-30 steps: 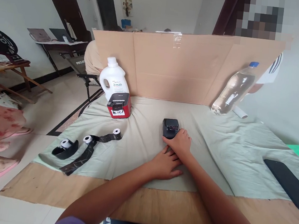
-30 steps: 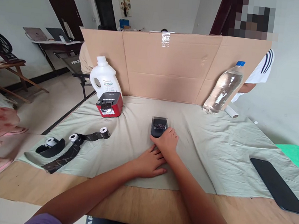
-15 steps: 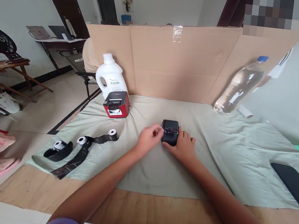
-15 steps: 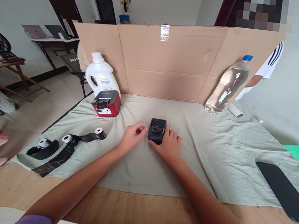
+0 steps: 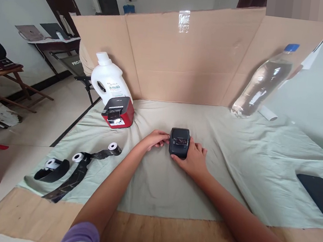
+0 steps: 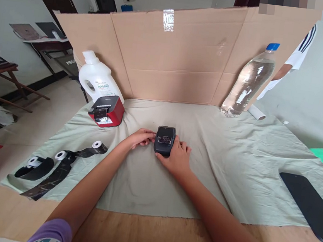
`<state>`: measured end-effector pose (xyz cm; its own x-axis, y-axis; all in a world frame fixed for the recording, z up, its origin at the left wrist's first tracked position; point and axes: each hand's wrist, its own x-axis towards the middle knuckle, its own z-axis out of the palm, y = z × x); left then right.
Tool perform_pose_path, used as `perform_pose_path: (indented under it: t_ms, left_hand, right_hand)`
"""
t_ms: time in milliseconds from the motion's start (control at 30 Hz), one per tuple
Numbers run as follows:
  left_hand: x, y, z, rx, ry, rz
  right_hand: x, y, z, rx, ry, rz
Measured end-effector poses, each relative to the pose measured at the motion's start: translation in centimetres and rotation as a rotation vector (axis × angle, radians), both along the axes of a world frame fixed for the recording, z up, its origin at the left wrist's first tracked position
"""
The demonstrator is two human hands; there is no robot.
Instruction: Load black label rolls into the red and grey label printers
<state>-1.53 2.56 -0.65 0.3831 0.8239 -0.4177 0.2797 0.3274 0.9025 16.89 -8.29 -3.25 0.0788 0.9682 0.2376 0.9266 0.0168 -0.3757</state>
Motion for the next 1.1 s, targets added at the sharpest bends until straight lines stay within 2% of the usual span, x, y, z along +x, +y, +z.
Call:
perform_pose_path:
  t_ms: [467,633,833,967,1100]
  left_hand:
    - [1.9,-0.6,0.1,0.035,0.099,0.135]
    - [1.6,-1.0,0.3,0.054,0.048,0.12]
    - [1.2,-1.3,0.9,0.076,-0.061,0.027]
    - [1.4,-0.3,1.0,0.125,-0.032,0.013]
    - [2.2,2.2,0.7,0.342,0.2,0.059]
  right_hand:
    - [0.0,0.0,-0.2,-0.004,-0.032,-0.001]
    - [0.1,0.0,-0.3,0.021,-0.032,-0.01]
    - [0.1,0.0,-0.3,0.012,-0.004,0.005]
    - [0.0,0.0,-0.2,0.0,0.0,0.002]
    - [0.1,0.0,-0.2,0.005,0.0,0.006]
